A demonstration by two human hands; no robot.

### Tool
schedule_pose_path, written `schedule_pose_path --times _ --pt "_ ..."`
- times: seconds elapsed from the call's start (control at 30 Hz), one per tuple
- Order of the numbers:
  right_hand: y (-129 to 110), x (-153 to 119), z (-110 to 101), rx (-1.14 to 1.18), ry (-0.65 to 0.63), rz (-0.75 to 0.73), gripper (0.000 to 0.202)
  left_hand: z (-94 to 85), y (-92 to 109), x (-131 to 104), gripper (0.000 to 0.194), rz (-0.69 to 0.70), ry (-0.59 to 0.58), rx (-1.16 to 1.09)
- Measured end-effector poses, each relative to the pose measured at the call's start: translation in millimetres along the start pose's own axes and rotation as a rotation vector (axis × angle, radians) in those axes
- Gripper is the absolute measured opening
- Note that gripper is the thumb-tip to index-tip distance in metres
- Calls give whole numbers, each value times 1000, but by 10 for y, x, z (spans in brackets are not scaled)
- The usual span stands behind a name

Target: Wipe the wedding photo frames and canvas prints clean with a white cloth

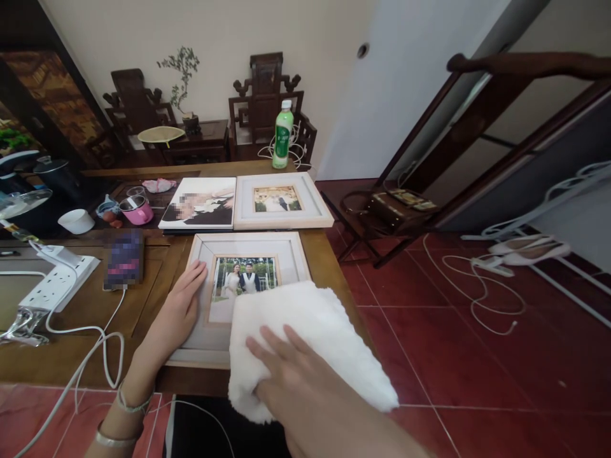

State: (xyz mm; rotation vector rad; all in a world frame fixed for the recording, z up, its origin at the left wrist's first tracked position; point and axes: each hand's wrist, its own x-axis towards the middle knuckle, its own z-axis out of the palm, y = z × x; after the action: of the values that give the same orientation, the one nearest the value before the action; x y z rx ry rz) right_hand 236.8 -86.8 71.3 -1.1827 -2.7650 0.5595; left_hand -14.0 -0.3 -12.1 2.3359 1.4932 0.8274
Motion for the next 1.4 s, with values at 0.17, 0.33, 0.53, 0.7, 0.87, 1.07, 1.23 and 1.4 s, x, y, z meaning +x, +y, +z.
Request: schedule_pose_path --times 0.17,0.33,0.53,0.7,0.87,1.07,1.23,1.4 --pt "112 270 95 -3 21 33 51 -5 -7 5 56 14 -29 15" --pt "589 855 143 -180 251 40 51 -21 -7 9 54 20 -47 16" --pt "746 1168 57 -318 254 66 43 -33 4 8 51 24 -47 27" --pt "320 811 88 -198 42 39 40 -18 27 25 45 43 -37 69" --pt "-65 376 -17 -52 -122 28 40 -2 34 35 44 44 -39 111" --pt "42 612 47 -28 -67 35 50 -13 29 34 46 36 -62 123" --pt "503 1132 182 -228 256 49 44 -6 24 35 46 59 -34 104" --pt "607 1408 106 -355 226 5 34 14 -6 23 47 59 -7 75"
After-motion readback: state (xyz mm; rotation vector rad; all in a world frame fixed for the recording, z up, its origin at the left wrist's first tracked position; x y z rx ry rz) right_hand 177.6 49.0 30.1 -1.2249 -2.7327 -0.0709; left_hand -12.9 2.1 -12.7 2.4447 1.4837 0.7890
